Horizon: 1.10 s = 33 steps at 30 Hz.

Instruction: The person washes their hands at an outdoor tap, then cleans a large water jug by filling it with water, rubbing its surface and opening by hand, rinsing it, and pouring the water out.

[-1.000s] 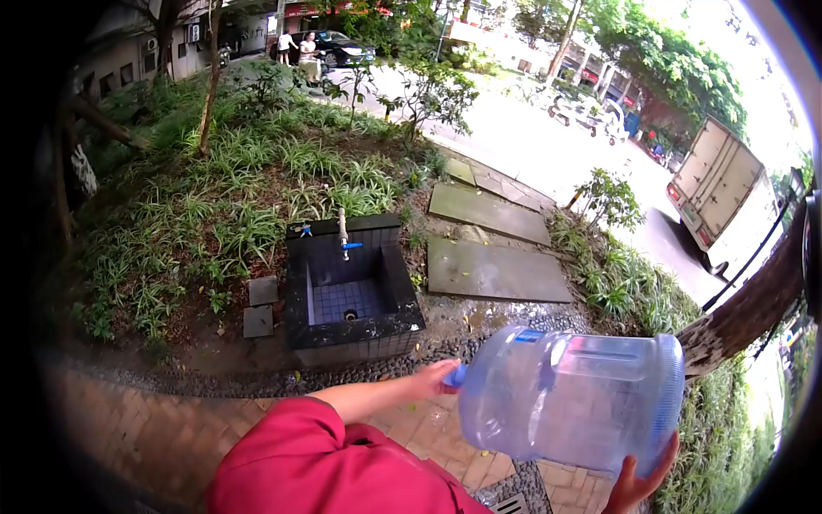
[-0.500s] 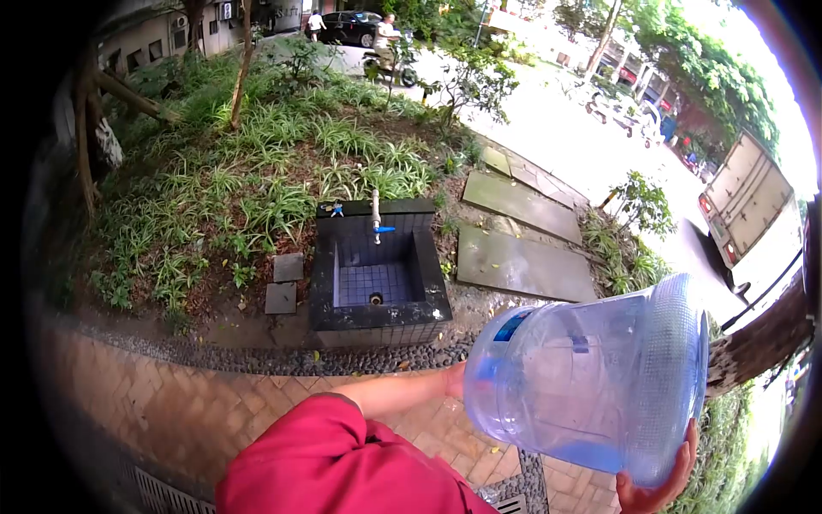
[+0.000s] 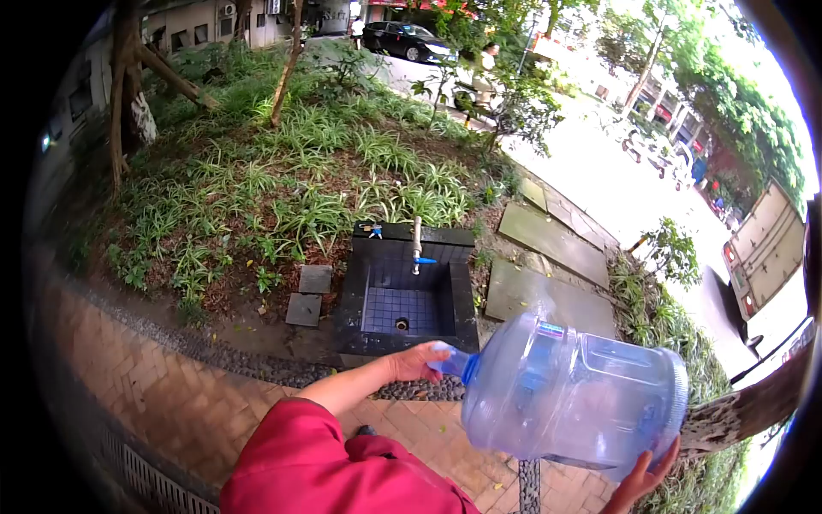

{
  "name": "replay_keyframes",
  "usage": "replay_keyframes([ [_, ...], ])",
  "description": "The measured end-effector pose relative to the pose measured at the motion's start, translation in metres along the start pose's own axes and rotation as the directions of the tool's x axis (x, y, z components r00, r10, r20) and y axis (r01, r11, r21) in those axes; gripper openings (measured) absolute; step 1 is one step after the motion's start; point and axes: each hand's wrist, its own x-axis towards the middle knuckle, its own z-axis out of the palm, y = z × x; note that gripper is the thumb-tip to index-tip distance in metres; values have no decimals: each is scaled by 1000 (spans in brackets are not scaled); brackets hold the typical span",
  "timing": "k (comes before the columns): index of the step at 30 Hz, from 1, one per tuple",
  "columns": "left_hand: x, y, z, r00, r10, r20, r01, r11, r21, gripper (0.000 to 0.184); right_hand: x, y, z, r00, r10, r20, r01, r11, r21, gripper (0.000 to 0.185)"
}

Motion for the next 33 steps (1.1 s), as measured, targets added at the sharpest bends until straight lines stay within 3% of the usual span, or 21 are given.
replay_keyframes([
  [1, -11, 18, 0, 996, 44, -78, -38, 997, 73, 31, -8, -13, 22, 978, 207, -31, -202, 974, 104, 53],
  [3, -26, 47, -6, 960, 144, -240, -97, 976, 197, 30, -20, -15, 59, 932, 362, 24, -357, 903, 240, 49],
  [5, -45, 74, -14, 909, 228, -350, -136, 954, 267, 29, -39, 22, 91, 900, 414, 132, -434, 877, 206, 48],
  [6, -55, 88, -14, 860, 272, -431, -143, 941, 308, 28, -47, 21, 113, 882, 433, 186, -470, 831, 298, 50],
  [8, -73, 111, -20, 753, 374, -542, -171, 906, 388, 27, -67, 29, 149, 780, 537, 322, -622, 723, 302, 50],
  [9, -84, 120, -27, 715, 379, -587, -157, 906, 393, 27, -80, 41, 170, 716, 568, 405, -693, 647, 319, 49],
  [11, -114, 141, -28, 645, 418, -640, -80, 870, 487, 32, -90, 43, 200, 535, 547, 644, -787, 601, 143, 44],
  [12, -129, 149, -22, 619, 470, -630, -61, 828, 558, 32, -87, 19, 213, 490, 522, 698, -760, 648, 50, 40],
  [13, -140, 154, -21, 595, 520, -613, -39, 781, 624, 32, -100, 33, 231, 554, 418, 720, -695, 709, 123, 37],
  [14, -146, 151, -27, 552, 663, -506, -58, 636, 770, 36, -94, 12, 240, 494, 413, 765, -724, 683, 99, 37],
  [17, -161, 148, 0, 496, 833, -244, 281, 112, 953, 41, -88, -21, 270, 342, 286, 895, -721, 691, 54, 33],
  [19, -164, 136, 7, 532, 828, -174, 404, -67, 912, 41, -92, -25, 286, 310, 108, 945, -544, 835, 83, 31],
  [21, -172, 126, -4, 538, 825, -170, 485, -138, 864, 42, -96, -25, 295, 144, 45, 989, -477, 878, 30, 34],
  [23, -188, 121, -15, 486, 836, -256, 607, -112, 786, 44, -101, -20, 302, 24, -6, 1000, -413, 911, 15, 35],
  [24, -199, 120, -20, 434, 863, -261, 649, -98, 754, 43, -99, -23, 304, -9, -44, 999, -319, 947, 39, 36],
  [25, -212, 119, -24, 380, 887, -261, 689, -83, 720, 42, -91, -28, 305, -112, -27, 993, -173, 985, 8, 39],
  [27, -240, 117, -31, 291, 869, -401, 788, 21, 616, 44, -91, -19, 312, -175, -85, 981, 61, 993, 97, 41],
  [29, -270, 109, -38, 188, 864, -467, 844, 102, 527, 49, -84, -21, 317, -232, -76, 970, 105, 989, 103, 43],
  [30, -282, 100, -42, 81, 835, -544, 833, 242, 497, 55, -80, -23, 320, -259, -70, 963, 129, 986, 106, 43],
  [33, -326, 47, -84, -29, 813, -582, 835, 340, 433, 63, -74, -24, 325, -286, -105, 952, 132, 980, 148, 43],
])
